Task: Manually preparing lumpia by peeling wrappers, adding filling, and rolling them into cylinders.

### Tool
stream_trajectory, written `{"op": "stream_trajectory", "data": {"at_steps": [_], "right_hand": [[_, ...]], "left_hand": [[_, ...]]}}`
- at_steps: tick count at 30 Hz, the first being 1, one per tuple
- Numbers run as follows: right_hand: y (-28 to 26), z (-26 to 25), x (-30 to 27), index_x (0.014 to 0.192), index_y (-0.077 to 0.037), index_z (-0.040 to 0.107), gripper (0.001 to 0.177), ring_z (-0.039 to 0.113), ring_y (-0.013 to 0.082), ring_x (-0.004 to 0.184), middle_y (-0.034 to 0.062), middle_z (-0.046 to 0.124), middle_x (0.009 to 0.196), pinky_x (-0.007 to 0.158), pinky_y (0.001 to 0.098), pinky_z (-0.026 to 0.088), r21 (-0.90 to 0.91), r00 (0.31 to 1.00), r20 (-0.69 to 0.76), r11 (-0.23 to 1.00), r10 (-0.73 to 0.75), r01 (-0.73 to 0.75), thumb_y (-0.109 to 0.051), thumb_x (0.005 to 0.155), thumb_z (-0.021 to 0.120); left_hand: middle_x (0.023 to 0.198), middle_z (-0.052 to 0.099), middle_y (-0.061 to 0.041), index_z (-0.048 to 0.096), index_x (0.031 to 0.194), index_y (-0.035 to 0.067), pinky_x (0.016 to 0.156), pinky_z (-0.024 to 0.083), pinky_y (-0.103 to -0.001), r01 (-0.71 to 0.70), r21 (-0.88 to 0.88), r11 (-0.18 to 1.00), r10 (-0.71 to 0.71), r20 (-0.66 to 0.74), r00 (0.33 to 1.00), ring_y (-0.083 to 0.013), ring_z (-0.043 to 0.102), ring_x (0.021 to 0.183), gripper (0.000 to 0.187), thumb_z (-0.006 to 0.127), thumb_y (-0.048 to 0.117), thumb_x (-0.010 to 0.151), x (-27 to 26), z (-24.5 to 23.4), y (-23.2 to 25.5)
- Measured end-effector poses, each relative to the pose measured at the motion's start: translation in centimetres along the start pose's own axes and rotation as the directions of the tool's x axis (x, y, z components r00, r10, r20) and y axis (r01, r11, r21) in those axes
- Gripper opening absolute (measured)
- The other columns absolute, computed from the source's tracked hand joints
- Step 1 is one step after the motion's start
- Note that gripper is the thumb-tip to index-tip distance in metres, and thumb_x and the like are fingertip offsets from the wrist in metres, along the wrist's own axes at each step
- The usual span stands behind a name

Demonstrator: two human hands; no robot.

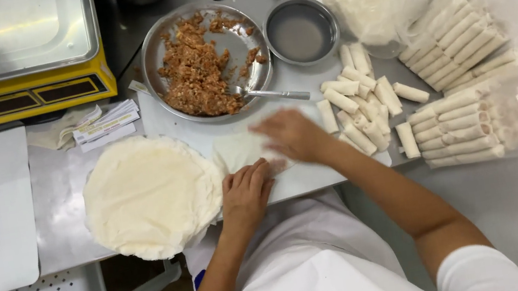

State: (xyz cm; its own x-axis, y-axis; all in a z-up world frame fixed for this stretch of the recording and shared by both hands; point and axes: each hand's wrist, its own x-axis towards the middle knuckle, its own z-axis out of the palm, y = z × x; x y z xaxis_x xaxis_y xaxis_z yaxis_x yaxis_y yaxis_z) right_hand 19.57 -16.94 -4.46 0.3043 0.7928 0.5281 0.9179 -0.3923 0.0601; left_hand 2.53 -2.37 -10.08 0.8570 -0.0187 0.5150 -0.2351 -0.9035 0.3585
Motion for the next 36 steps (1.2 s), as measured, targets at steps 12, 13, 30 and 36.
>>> {"op": "stream_trajectory", "data": {"at_steps": [12, 13, 30, 36], "right_hand": [[-2.3, -1.5, -5.5, 0.128, -0.014, 0.062, 0.032, 0.064, 0.0229, 0.102, 0.0028, 0.068, 0.101, 0.089, 0.0378, 0.048, 0.501, 0.882, 0.471, 0.827, -0.012, -0.256, -0.029, 0.099, 0.063], [-2.3, -1.4, -5.9, 0.127, -0.014, 0.063, 0.032, 0.064, 0.0228, 0.099, 0.0029, 0.069, 0.099, 0.088, 0.0373, 0.049, 0.512, 0.889, 0.457, 0.825, -0.028, -0.238, -0.028, 0.099, 0.064], [-1.8, 0.1, -9.3, 0.108, -0.015, 0.073, 0.013, 0.064, 0.02, 0.082, 0.0032, 0.063, 0.089, 0.072, 0.0296, 0.054, 0.178, 0.986, 0.129, 0.976, 0.103, -0.125, -0.02, 0.099, 0.065], [-3.1, -3.5, -7.0, 0.127, -0.006, 0.066, 0.032, 0.067, 0.0297, 0.091, 0.014, 0.065, 0.111, 0.08, 0.0379, 0.054, 0.133, 0.945, 0.303, 0.976, 0.125, -0.171, -0.025, 0.102, 0.058]], "left_hand": [[0.088, 0.07, -0.003, 0.064, 0.111, 0.014, 0.071, 0.054, -0.034, 0.036, -0.239, 0.97, -0.022, 0.061, 0.998, -0.0227, 0.071, 0.084, 0.024, 0.075, 0.015, 0.09, 0.4, -0.3, 0.1], [0.089, 0.069, -0.003, 0.065, 0.11, 0.014, 0.072, 0.054, -0.034, 0.035, -0.237, 0.971, -0.017, 0.078, 0.997, -0.0223, 0.071, 0.085, 0.022, 0.075, 0.016, 0.091, 0.4, -0.4, 0.3], [0.101, 0.07, -0.011, 0.073, 0.097, 0.009, 0.071, 0.057, -0.033, 0.009, 0.157, 0.988, 0.003, -0.081, 0.997, -0.0255, 0.071, 0.087, 0.004, 0.072, 0.013, 0.095, -0.4, -0.1, -1.5], [0.085, 0.061, -0.005, 0.07, 0.118, 0.017, 0.065, 0.05, -0.039, -0.026, 0.383, 0.923, -0.012, 0.097, 0.995, -0.0226, 0.063, 0.066, 0.032, 0.071, 0.033, 0.09, -1.2, -3.3, -0.8]]}}
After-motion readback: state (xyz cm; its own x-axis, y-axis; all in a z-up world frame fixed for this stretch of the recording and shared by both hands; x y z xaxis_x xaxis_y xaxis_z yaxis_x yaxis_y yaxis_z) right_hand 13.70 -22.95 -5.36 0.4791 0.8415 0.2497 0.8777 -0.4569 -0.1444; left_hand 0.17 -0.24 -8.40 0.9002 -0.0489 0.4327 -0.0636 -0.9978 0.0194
